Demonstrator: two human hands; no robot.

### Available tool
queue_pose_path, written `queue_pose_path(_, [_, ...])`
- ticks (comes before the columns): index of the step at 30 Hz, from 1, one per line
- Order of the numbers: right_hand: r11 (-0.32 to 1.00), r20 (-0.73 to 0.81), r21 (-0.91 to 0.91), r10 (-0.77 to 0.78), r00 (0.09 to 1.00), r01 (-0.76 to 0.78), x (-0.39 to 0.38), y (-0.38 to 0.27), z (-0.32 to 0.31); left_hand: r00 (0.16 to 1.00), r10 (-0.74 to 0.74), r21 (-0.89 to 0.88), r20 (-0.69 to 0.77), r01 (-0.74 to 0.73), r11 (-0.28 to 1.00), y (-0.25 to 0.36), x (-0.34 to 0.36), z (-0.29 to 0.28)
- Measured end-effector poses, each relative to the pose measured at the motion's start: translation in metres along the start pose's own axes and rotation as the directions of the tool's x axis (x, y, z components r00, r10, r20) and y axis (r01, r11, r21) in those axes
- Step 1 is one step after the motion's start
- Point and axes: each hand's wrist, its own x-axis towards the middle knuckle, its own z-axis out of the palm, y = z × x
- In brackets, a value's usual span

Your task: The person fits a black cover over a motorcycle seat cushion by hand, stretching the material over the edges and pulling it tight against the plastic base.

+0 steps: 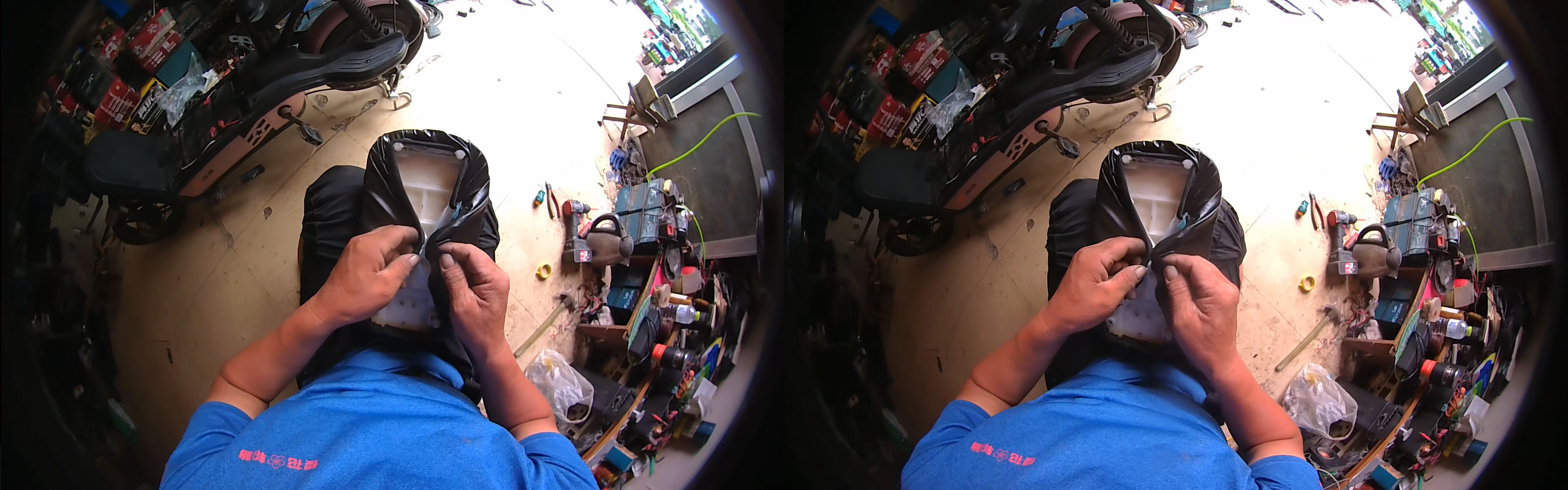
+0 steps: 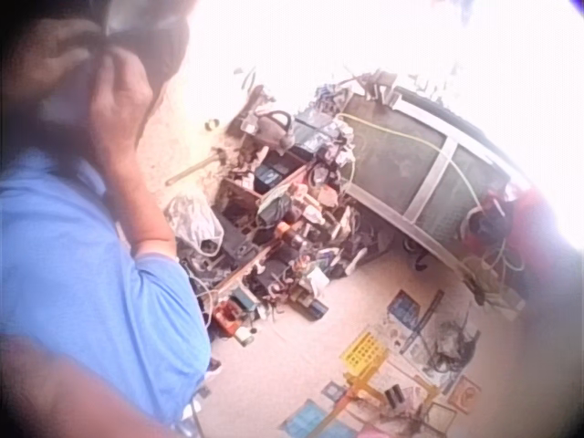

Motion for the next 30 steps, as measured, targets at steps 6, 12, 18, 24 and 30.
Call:
queue_pose_path(6, [0.993, 0.033, -0.091, -0.071, 0.997, 0.074, -0.001, 0.004, -0.002, 0.991, -0.096, -0.279, -0.098, 0.065, 0.958, 0.005, -0.008, 0.010])
queue_pose_path(12, [0.989, 0.041, -0.123, -0.075, 0.996, 0.079, -0.001, 0.004, -0.002, 0.999, -0.033, -0.170, 0.021, 0.036, 0.985, 0.002, -0.007, 0.002])
queue_pose_path(18, [0.987, 0.048, -0.121, -0.096, 0.994, 0.101, -0.001, 0.002, -0.001, 0.997, 0.074, -0.033, 0.004, -0.074, 0.997, 0.003, -0.002, 0.002])
queue_pose_path(24, [0.981, 0.041, -0.161, -0.102, 0.994, 0.107, -0.003, 0.007, 0.002, 0.997, 0.072, 0.096, -0.023, -0.069, 0.993, 0.015, 0.007, 0.003])
queue_pose_path(30, [0.990, 0.028, -0.070, -0.122, 0.992, 0.123, -0.003, 0.009, 0.007, 0.997, 0.065, -0.009, -0.047, -0.066, 0.998, -0.004, 0.008, 0.007])
